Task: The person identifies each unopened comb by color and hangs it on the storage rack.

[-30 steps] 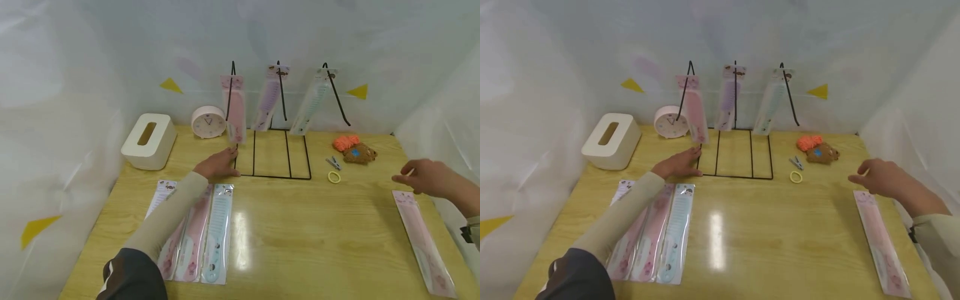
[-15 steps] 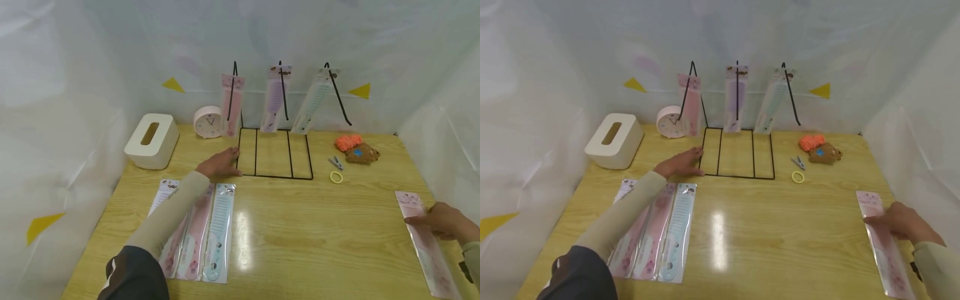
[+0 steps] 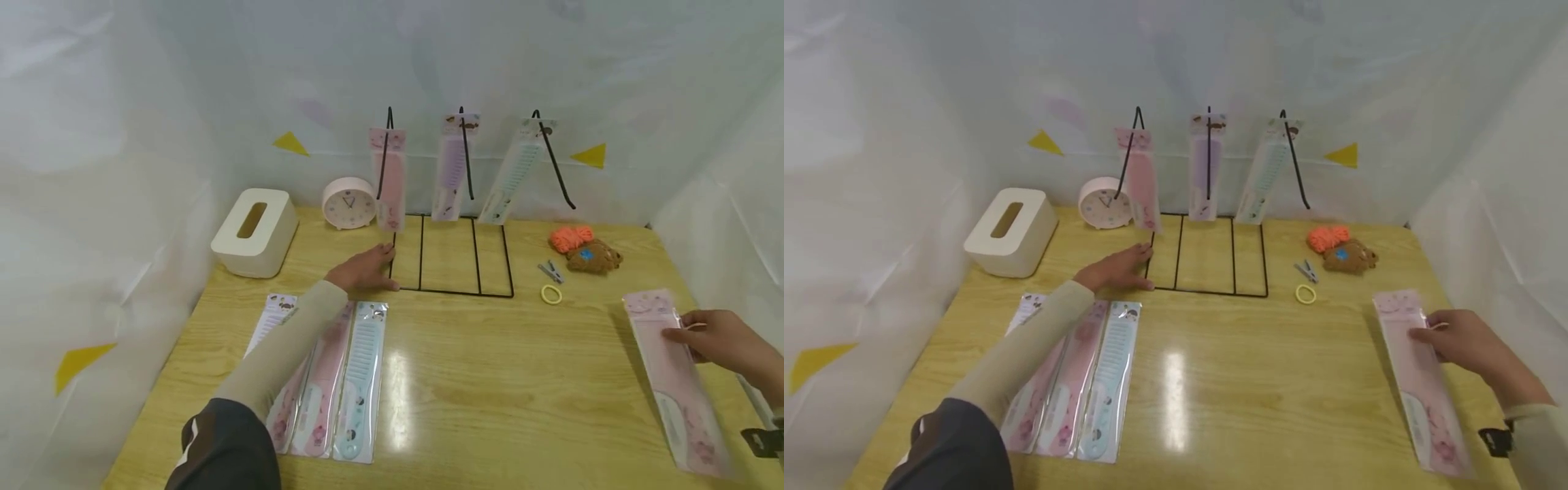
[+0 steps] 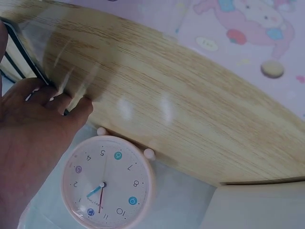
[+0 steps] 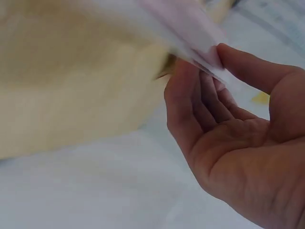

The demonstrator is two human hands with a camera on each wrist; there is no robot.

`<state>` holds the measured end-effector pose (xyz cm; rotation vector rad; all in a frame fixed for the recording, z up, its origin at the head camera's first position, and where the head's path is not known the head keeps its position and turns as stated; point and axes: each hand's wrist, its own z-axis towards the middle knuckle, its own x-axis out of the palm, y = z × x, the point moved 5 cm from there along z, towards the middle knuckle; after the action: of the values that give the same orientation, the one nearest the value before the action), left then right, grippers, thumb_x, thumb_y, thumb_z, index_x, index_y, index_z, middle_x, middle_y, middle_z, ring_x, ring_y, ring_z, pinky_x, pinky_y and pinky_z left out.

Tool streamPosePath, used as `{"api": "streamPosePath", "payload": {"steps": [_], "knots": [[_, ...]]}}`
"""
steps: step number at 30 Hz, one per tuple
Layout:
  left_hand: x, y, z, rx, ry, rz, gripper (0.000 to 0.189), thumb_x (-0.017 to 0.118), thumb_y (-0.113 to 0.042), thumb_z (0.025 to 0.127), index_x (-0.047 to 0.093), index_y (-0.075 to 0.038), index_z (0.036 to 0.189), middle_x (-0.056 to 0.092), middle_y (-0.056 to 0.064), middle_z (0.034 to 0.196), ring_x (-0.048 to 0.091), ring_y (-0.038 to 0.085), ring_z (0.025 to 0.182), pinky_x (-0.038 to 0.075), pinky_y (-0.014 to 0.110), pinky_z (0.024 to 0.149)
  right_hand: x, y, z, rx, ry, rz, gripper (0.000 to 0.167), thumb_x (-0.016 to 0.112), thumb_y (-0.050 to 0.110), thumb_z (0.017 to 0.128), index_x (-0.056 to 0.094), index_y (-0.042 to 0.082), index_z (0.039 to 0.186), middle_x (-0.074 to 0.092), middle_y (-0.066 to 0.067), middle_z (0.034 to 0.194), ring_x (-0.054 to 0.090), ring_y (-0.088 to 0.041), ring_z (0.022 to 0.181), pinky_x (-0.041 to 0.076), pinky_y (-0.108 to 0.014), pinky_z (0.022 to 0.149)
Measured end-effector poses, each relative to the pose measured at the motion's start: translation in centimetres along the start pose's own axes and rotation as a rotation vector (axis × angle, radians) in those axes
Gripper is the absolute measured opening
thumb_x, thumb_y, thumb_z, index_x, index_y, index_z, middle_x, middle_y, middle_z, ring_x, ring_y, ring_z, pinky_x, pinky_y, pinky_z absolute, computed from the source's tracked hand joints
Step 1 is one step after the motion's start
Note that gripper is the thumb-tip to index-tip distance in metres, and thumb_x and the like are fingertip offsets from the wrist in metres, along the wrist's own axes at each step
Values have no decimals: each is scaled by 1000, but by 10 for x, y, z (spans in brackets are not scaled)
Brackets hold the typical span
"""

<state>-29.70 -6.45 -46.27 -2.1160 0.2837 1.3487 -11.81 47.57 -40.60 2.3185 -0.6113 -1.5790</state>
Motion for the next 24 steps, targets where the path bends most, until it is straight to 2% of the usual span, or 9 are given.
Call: {"api": "streamPosePath", "payload": {"steps": [1, 2, 7, 11, 14, 17, 19, 24], "knots": [[1, 2, 0, -3, 2, 1, 93, 67, -50, 93, 18, -6, 159, 9, 12, 166, 10, 30, 153, 15, 45, 122, 1, 19, -1, -39, -19, 5, 56, 58, 32, 103, 50, -23, 113, 63, -36, 98, 68, -23, 73, 59, -38, 62], [1, 2, -1, -6, 1, -3, 93, 67, -50, 93, 18, -6, 159, 9, 11, 167, 10, 30, 153, 15, 45, 122, 3, 40, -2, -80, -46, 5, 54, 58, 31, 102, 51, -21, 115, 66, -32, 97, 66, -19, 72, 58, -36, 60], [1, 6, -3, -3, -10, 14, 92, 66, -50, 94, 18, -6, 159, 8, 11, 167, 10, 30, 153, 16, 45, 122, 20, 161, -12, -334, -179, 14, 33, 66, 26, 98, 65, -5, 109, 71, -10, 93, 63, -6, 74, 52, -26, 58], [-1, 5, -4, -3, -24, -7, 91, 66, -49, 94, 19, -6, 159, 9, 10, 167, 10, 30, 153, 16, 45, 123, 42, 252, -13, -523, -285, 96, 22, 68, 25, 97, 70, 4, 105, 73, -5, 91, 67, -10, 77, 53, -26, 63], [-2, 3, -4, 0, -28, -23, 91, 67, -48, 93, 20, -5, 159, 10, 10, 167, 11, 30, 153, 16, 44, 123, 58, 306, -3, -659, -331, 179, 17, 69, 20, 97, 70, 6, 105, 73, -3, 90, 68, -13, 75, 55, -29, 65], [0, 2, -2, 18, -38, -21, 92, 69, -46, 92, 19, -8, 159, 11, 9, 166, 13, 31, 152, 17, 44, 122, 67, 347, 10, -755, -346, 261, 16, 69, 16, 96, 70, 5, 107, 74, -5, 92, 67, -14, 73, 56, -32, 65], [1, 2, -1, 49, -61, -35, 89, 71, -44, 92, 22, -13, 160, 13, 6, 167, 16, 30, 152, 20, 45, 122, 69, 367, 17, -788, -344, 295, 18, 70, 15, 95, 69, 3, 108, 74, -6, 94, 66, -14, 73, 56, -34, 65], [-2, 2, -1, 104, -135, -154, 84, 78, -40, 87, 32, -28, 156, 32, 0, 162, 37, 25, 143, 35, 47, 114, 70, 396, 30, -828, -329, 336, 20, 71, 13, 94, 70, 2, 110, 74, -7, 95, 64, -15, 70, 55, -33, 62]]}}
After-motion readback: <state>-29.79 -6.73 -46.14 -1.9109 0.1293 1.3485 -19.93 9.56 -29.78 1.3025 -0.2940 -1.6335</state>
